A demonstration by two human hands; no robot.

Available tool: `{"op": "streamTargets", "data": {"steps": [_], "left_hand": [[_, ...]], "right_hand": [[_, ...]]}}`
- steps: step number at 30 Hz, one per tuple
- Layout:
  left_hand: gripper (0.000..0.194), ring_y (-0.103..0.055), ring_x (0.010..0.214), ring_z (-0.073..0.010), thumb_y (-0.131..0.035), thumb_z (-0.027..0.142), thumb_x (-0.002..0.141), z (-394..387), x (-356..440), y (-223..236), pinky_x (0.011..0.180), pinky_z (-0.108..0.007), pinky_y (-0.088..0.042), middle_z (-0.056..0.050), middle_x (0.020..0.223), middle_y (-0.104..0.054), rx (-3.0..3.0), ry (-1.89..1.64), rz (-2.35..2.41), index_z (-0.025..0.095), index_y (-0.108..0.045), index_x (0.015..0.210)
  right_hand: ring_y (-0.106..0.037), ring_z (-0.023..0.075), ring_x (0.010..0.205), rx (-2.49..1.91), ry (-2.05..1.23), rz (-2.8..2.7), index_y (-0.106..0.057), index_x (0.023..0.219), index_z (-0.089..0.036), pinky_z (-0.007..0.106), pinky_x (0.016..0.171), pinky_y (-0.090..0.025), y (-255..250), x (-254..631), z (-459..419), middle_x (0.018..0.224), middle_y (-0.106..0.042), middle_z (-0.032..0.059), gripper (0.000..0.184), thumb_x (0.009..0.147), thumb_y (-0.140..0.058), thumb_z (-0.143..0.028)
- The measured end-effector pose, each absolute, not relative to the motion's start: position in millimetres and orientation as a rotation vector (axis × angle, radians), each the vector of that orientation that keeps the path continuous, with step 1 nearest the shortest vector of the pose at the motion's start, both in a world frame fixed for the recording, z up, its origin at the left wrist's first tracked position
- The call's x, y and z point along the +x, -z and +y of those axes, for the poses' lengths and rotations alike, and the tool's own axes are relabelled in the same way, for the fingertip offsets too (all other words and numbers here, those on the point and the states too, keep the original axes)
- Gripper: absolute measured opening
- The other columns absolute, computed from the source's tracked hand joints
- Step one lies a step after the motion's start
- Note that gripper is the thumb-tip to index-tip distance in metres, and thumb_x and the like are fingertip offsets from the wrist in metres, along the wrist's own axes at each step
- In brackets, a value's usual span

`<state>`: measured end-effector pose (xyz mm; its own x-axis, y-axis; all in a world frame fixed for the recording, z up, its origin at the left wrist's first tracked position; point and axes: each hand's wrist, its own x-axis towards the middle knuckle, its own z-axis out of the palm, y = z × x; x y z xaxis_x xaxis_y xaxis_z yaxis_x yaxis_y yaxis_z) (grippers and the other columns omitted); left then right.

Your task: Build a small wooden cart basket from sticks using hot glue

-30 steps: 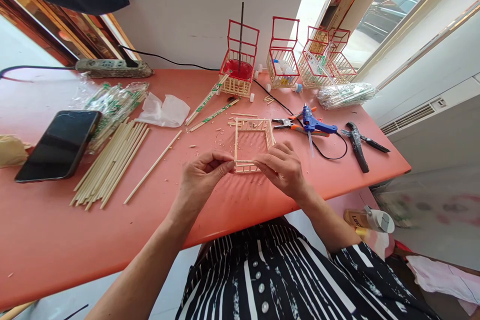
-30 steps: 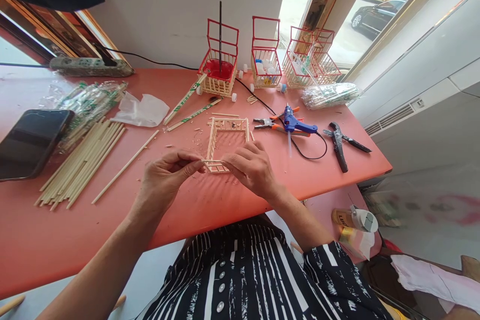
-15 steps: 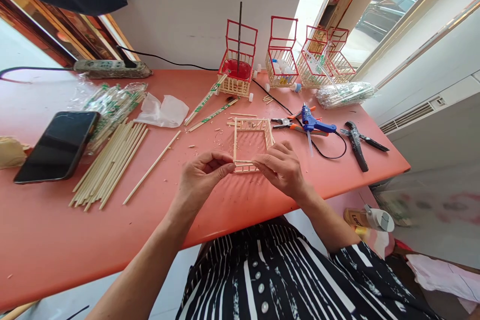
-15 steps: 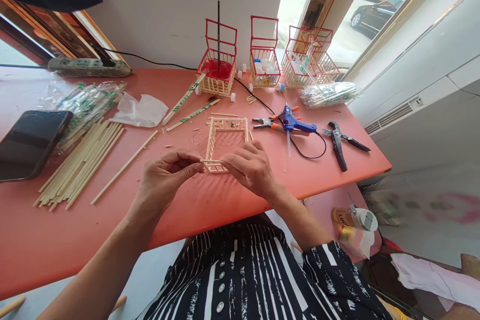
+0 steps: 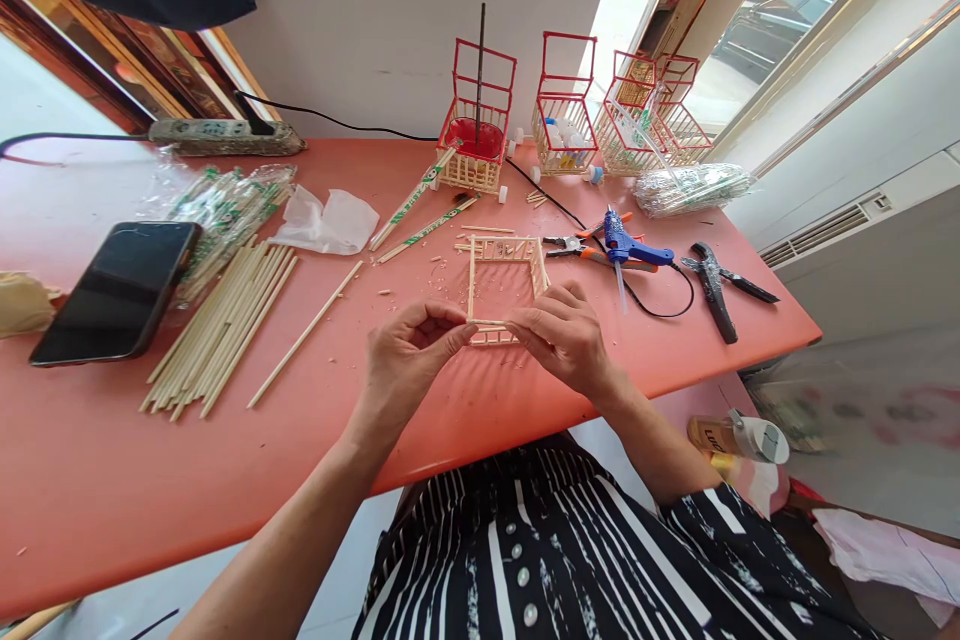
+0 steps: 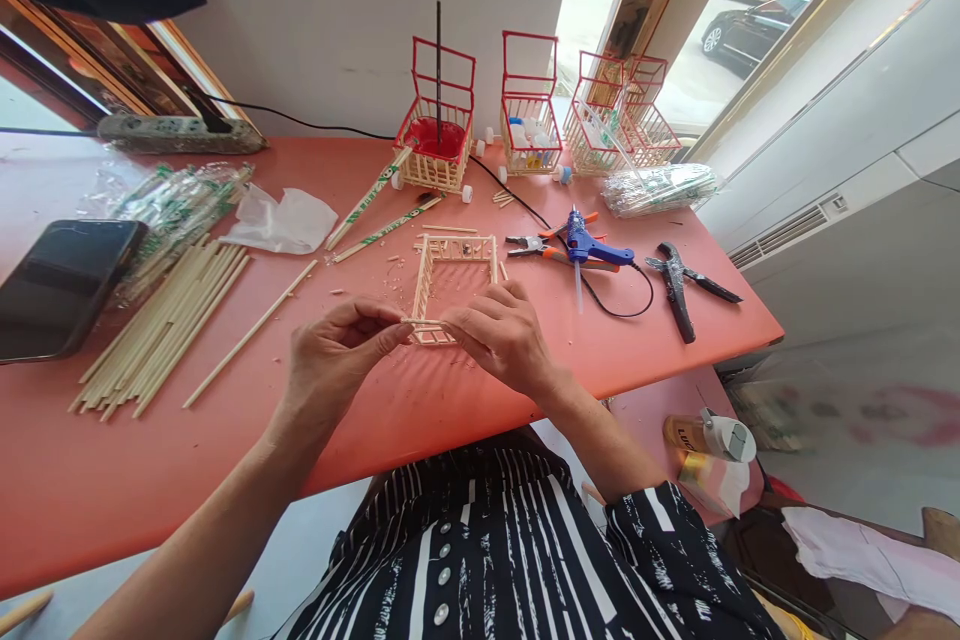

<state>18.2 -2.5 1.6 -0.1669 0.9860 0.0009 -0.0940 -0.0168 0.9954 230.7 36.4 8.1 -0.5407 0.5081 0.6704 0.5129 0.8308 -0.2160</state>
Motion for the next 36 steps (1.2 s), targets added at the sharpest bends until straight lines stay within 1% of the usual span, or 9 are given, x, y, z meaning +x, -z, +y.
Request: {"op": "streamTargets", "data": {"steps": [6, 12, 16, 22, 27, 29, 32, 34, 36], "left_hand": [[0.032, -0.07, 0.07, -0.0139, -0.094, 0.032, 0.062, -0.6, 17.4, 2.1, 0.069, -0.025, -0.059, 0.001, 0.074, -0.071, 1.061, -1.383, 1.196, 0.019, -0.071, 0.079], [0.027, -0.07, 0.071, -0.0141, -0.091, 0.031, 0.067, -1.0, 16.6, 0.9, 0.07, -0.026, -0.06, 0.0, 0.076, -0.073, 1.072, -1.358, 1.212, 0.019, -0.075, 0.083], [0.022, -0.07, 0.068, -0.0148, -0.089, 0.033, 0.07, -0.9, 17.4, 0.6, 0.067, -0.026, -0.06, 0.0, 0.074, -0.072, 1.109, -1.378, 1.225, 0.019, -0.075, 0.081], [0.018, -0.069, 0.068, -0.014, -0.087, 0.031, 0.072, -0.3, 18.1, -1.5, 0.066, -0.026, -0.058, 0.0, 0.075, -0.071, 1.145, -1.397, 1.227, 0.019, -0.074, 0.078], [0.023, -0.07, 0.07, -0.0145, -0.087, 0.033, 0.07, 0.4, 16.5, 0.0, 0.068, -0.026, -0.059, 0.0, 0.075, -0.071, 1.149, -1.344, 1.23, 0.019, -0.073, 0.081], [0.029, -0.071, 0.074, -0.0153, -0.088, 0.033, 0.069, 1.2, 15.1, 2.0, 0.072, -0.028, -0.06, -0.001, 0.079, -0.072, 1.149, -1.349, 1.212, 0.019, -0.072, 0.088], [0.04, -0.07, 0.081, -0.0147, -0.088, 0.032, 0.072, 1.6, 12.5, 4.2, 0.076, -0.028, -0.06, -0.003, 0.095, -0.074, 1.203, -1.403, 1.168, 0.02, -0.071, 0.105], [0.041, -0.069, 0.088, -0.0154, -0.086, 0.032, 0.077, 0.5, 10.5, 3.5, 0.077, -0.028, -0.058, -0.006, 0.108, -0.074, 1.31, -1.425, 1.175, 0.021, -0.07, 0.113], [0.037, -0.068, 0.094, -0.0172, -0.083, 0.03, 0.083, -1.8, 8.5, 0.1, 0.078, -0.029, -0.057, -0.008, 0.115, -0.073, 1.498, -1.435, 1.227, 0.022, -0.07, 0.117]], "right_hand": [[-0.057, 0.015, 0.073, -0.711, 0.018, -2.225, -0.073, 0.095, -0.019, 0.034, 0.077, -0.039, -9.4, 230.1, 37.0, 0.074, -0.073, 0.0001, 0.019, 0.108, -0.06, -0.026], [-0.057, 0.0149, 0.073, -0.726, 0.011, -2.232, -0.074, 0.096, -0.019, 0.034, 0.078, -0.039, -8.4, 230.2, 36.8, 0.075, -0.073, 0.0005, 0.021, 0.109, -0.059, -0.028], [-0.056, 0.0149, 0.073, -0.743, 0.013, -2.24, -0.075, 0.096, -0.019, 0.034, 0.079, -0.038, -7.3, 230.2, 36.9, 0.074, -0.073, 0.0005, 0.025, 0.11, -0.057, -0.029], [-0.055, 0.0149, 0.073, -0.715, 0.015, -2.231, -0.074, 0.096, -0.017, 0.034, 0.079, -0.038, -9.1, 230.1, 36.8, 0.075, -0.072, 0.0009, 0.02, 0.108, -0.06, -0.026], [-0.056, 0.0151, 0.072, -0.742, 0.027, -2.234, -0.074, 0.095, -0.019, 0.034, 0.079, -0.037, -10.0, 230.3, 37.1, 0.074, -0.072, 0.0004, 0.022, 0.109, -0.059, -0.028], [-0.057, 0.0157, 0.073, -0.761, 0.029, -2.235, -0.074, 0.093, -0.019, 0.035, 0.079, -0.037, -10.0, 230.7, 37.5, 0.074, -0.072, 0.0005, 0.023, 0.108, -0.06, -0.029], [-0.057, 0.0162, 0.074, -0.803, 0.024, -2.245, -0.074, 0.091, -0.021, 0.036, 0.08, -0.037, -9.2, 231.7, 38.3, 0.074, -0.072, 0.0005, 0.025, 0.108, -0.06, -0.033], [-0.058, 0.0165, 0.074, -0.839, 0.005, -2.255, -0.074, 0.092, -0.022, 0.036, 0.08, -0.037, -8.3, 232.2, 38.8, 0.075, -0.074, 0.0006, 0.026, 0.109, -0.059, -0.036], [-0.059, 0.0168, 0.074, -0.858, -0.026, -2.262, -0.074, 0.096, -0.022, 0.036, 0.082, -0.038, -7.4, 232.5, 39.2, 0.077, -0.075, 0.0007, 0.026, 0.108, -0.06, -0.04]]}}
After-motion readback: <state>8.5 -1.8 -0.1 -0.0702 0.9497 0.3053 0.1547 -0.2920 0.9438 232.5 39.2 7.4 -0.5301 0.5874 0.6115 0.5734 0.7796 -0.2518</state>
